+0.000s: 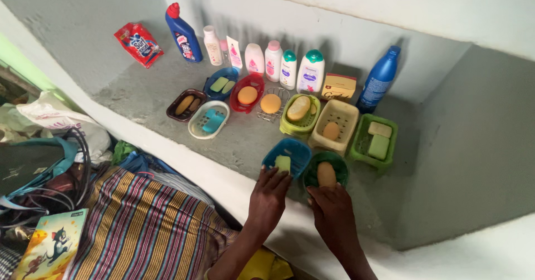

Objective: The person organizes various soaps, lotions, and detergent bottles on a shelf, placing soaps into individual plastic holders and arranging them in a row.

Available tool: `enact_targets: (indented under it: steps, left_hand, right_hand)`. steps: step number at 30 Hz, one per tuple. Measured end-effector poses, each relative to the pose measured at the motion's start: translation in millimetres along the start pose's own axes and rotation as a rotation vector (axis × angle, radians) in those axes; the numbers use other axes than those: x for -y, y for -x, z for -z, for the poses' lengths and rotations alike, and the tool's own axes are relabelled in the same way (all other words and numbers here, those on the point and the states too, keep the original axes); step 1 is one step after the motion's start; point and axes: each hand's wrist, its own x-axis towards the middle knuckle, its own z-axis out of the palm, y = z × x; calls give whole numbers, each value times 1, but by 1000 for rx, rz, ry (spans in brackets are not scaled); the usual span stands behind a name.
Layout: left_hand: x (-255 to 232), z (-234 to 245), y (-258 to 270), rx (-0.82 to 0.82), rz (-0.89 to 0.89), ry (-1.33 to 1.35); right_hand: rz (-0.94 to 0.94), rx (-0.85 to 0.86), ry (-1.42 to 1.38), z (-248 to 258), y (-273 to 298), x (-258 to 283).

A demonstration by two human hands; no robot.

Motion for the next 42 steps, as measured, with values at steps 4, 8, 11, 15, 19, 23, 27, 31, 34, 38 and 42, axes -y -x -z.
enact_targets:
  steps: [4,8,11,15,19,23,27,31,34,38,42]
  left_hand:
    - [3,-8,2,6,-2,30]
    - [2,-15,4,-11,4,39]
    - [1,-20,4,-28,4,30]
    - [-1,-26,2,-23,10,20]
    - [0,-28,2,-14,5,20]
    - [1,-30,3,9,6,33]
    - [-1,-25,0,17,-5,46]
    - [-3,-6,-5,18,16,88]
    - [9,11,-9,4,31,91]
    - [60,31,-16,-61,42,-52]
    - [132,49,-21,-118,151,-171]
  right_hand:
    - [32,14,-6,2,3,-6]
    - [30,22,-35,5,5,-9]
    - [13,44,-45,6,6,-9]
    - [4,52,-38,4,5,-8]
    - [34,21,-42,3,7,-10]
    - [31,12,-37,2,7,-9]
    - [-9,97,-47,9,2,-5]
    - [-3,53,-44,17,-4,11]
    - [62,35,-96,21,-14,25]
    - [194,-28,-206,16,-31,53]
    - [307,-24,-307,-12,-56,88]
